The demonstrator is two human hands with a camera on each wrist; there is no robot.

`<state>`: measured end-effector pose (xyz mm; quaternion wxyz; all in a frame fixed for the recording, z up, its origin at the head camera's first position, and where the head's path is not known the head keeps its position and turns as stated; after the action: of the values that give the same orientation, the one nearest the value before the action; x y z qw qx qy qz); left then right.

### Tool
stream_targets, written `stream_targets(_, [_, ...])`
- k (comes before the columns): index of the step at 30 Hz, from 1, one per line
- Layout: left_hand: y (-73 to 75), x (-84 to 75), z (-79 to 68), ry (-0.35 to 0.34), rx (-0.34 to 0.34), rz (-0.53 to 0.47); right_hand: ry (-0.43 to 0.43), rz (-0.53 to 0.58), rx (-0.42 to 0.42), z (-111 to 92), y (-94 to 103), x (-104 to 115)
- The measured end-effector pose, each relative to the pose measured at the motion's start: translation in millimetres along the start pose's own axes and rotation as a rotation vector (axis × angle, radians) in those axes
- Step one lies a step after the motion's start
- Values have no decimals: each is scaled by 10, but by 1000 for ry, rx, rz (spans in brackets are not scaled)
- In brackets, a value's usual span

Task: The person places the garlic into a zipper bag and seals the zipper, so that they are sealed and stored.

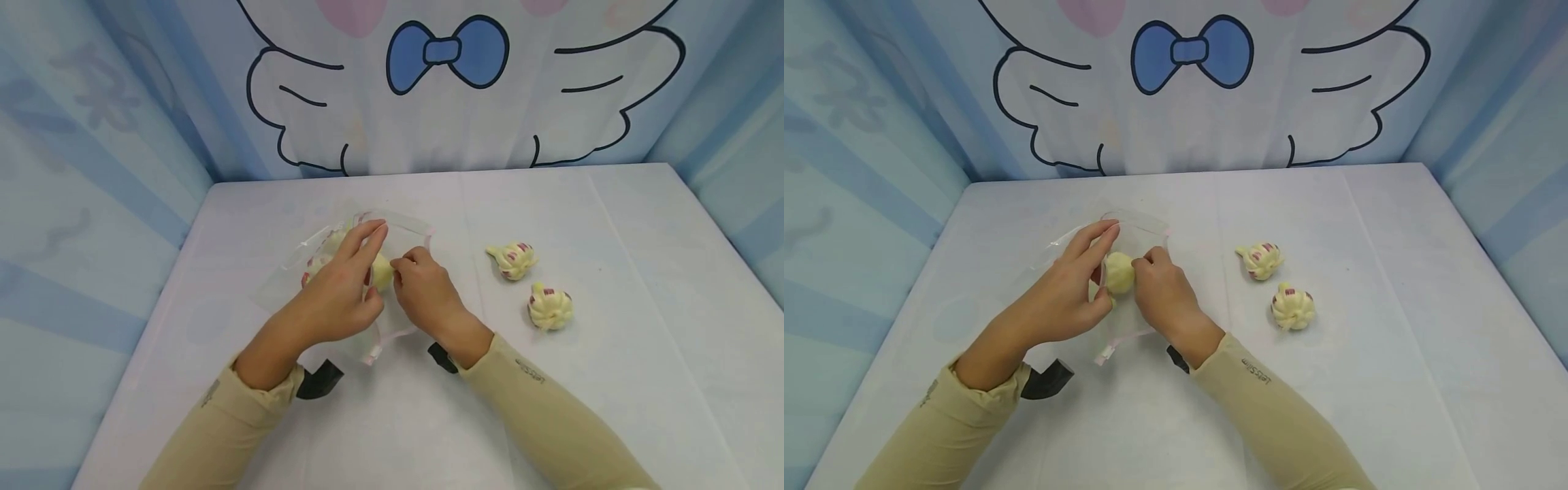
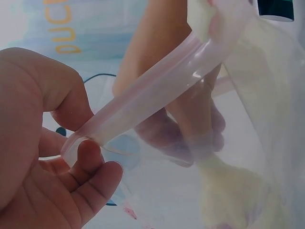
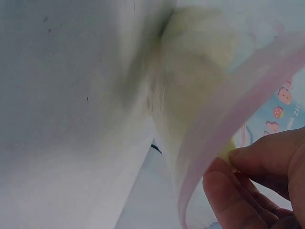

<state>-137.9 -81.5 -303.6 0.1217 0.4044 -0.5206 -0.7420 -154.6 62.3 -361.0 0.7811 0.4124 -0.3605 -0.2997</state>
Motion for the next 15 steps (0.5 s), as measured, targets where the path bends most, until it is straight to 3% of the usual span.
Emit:
stream_targets(8, [-16, -2, 4, -35, -18, -9, -35, 20, 1, 30, -71, 3])
stream_targets(15, [-28, -9, -3, -41, -26, -24, -127, 36, 105, 37, -103, 31])
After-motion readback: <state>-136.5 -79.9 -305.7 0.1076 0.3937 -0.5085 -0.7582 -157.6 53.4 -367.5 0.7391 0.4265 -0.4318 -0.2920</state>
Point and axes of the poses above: each hand's wrist, its own z-axis towards the middle knuckle, its own y-axis out of the back of the hand, x = y × z, the point moved 3 cm from there along z, towards the middle knuckle, and after that the axes turned 10 degrees about x, right-handed, at the moved point
